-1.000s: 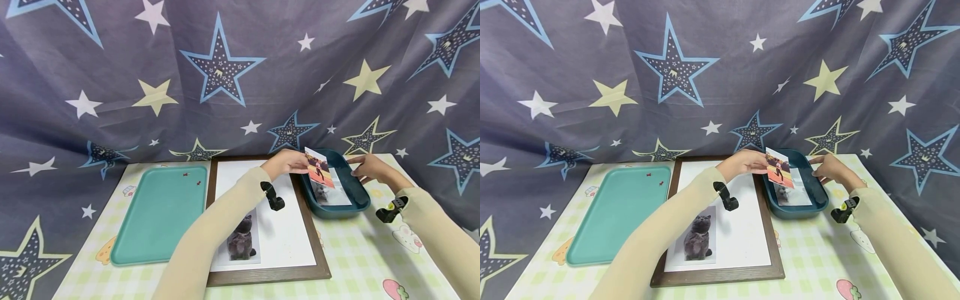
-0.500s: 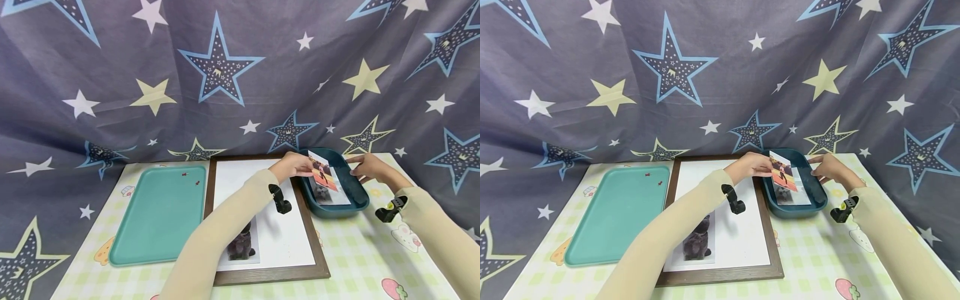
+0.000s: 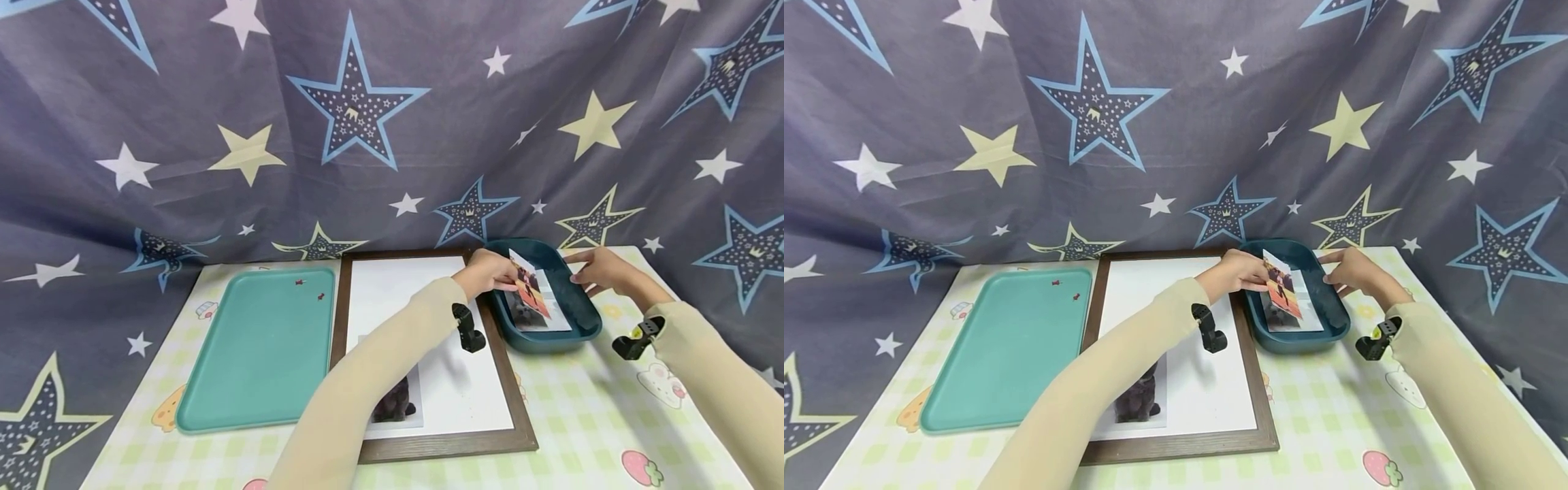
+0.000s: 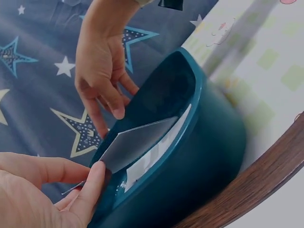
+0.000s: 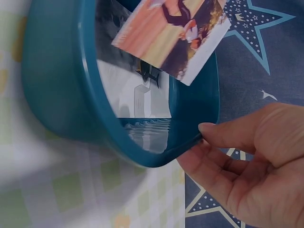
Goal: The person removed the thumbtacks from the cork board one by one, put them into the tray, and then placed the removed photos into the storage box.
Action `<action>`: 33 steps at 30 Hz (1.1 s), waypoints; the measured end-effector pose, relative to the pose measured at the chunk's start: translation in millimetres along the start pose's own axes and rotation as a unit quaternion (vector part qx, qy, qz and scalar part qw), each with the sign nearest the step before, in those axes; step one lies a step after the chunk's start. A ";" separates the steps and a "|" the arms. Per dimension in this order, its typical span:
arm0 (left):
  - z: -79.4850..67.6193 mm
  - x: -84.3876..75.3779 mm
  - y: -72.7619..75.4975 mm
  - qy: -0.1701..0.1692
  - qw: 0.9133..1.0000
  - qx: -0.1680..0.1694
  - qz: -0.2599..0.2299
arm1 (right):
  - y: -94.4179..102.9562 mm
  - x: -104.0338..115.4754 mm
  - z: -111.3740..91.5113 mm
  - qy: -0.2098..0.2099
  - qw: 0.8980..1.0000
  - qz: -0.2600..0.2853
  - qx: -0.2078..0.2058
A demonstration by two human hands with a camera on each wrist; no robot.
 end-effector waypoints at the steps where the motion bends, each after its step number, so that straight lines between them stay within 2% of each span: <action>1: 0.5 0.7 -1.4 0.000 1.000 -0.004 -0.002 | 0.3 0.6 0.0 0.001 1.000 0.001 -0.001; 6: 1.4 1.8 -7.4 0.002 1.000 -0.023 0.013 | 2.3 4.0 -1.1 0.001 1.000 0.001 -0.001; 13: 2.1 -0.6 -12.7 0.009 0.995 -0.056 0.079 | 4.0 5.4 -0.9 -0.005 1.000 0.005 -0.001; 19: 7.9 2.5 -17.2 0.024 0.991 -0.073 0.107 | 2.9 4.5 -1.0 -0.004 1.000 0.008 0.000; 33: 11.0 4.1 -22.1 0.005 0.984 -0.077 0.162 | 0.1 -0.7 0.0 0.002 1.000 0.002 -0.007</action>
Point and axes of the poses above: each hand's wrist, its own z-axis towards the middle knuckle, its own y-axis out of the back of the hand, x = y × z, the point moved 2 cm from there along z, towards the middle knuckle, and after that the axes turned 10 degrees about -x, right-handed, at the moved point
